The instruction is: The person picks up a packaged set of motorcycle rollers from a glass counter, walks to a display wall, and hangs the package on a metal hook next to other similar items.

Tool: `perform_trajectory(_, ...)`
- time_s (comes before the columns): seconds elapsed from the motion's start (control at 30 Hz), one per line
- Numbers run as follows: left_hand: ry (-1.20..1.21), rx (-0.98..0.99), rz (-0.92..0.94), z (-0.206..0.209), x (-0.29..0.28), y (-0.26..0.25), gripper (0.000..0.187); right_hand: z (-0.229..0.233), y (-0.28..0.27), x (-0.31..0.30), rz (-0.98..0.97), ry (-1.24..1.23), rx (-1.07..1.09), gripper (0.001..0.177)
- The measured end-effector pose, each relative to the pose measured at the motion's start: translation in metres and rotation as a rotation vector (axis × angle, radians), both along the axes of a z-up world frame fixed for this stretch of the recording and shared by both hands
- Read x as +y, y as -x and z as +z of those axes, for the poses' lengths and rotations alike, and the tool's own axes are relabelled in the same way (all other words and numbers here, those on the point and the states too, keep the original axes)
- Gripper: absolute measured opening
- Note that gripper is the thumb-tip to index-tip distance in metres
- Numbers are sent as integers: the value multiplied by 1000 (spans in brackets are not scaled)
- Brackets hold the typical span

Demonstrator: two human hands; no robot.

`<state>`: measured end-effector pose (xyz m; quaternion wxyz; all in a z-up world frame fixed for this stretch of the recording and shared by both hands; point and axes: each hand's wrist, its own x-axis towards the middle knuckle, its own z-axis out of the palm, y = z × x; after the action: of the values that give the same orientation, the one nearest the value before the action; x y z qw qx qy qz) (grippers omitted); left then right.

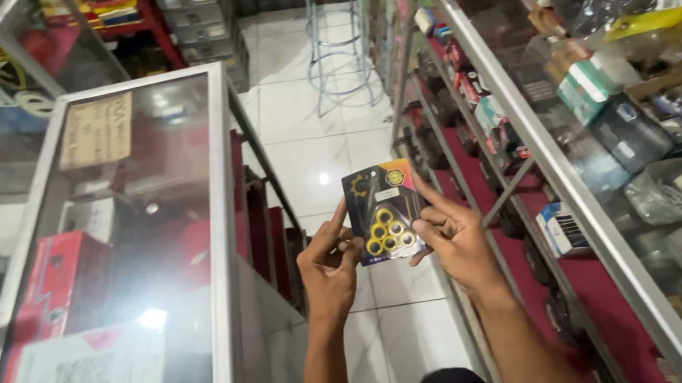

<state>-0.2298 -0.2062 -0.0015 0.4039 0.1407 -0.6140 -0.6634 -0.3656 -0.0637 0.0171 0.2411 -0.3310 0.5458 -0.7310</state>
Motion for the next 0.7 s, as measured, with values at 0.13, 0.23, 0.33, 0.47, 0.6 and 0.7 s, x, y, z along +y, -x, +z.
perform_trajectory(0.13,20,-35,-33,4,-13,14,60,7,-1,-7,-102,-38,-43,67)
perform_trajectory(0.23,18,-35,-79,10,-22,31,61,7,10,-13,-151,-24,5,67)
perform_trajectory(0.33,27,-93,-83,12,-31,46,62,3,23,-17,-179,10,35,67)
perform_trajectory(0.47,31,-94,-121,11,-46,76,62,2,48,-31,-202,8,12,66)
perform_trajectory(0.6,80,-113,-125,13,-70,112,63,7,83,-55,-223,-6,17,65)
perform_trajectory(0.7,118,-125,-129,18,-92,143,63,8,116,-77,-221,31,14,64)
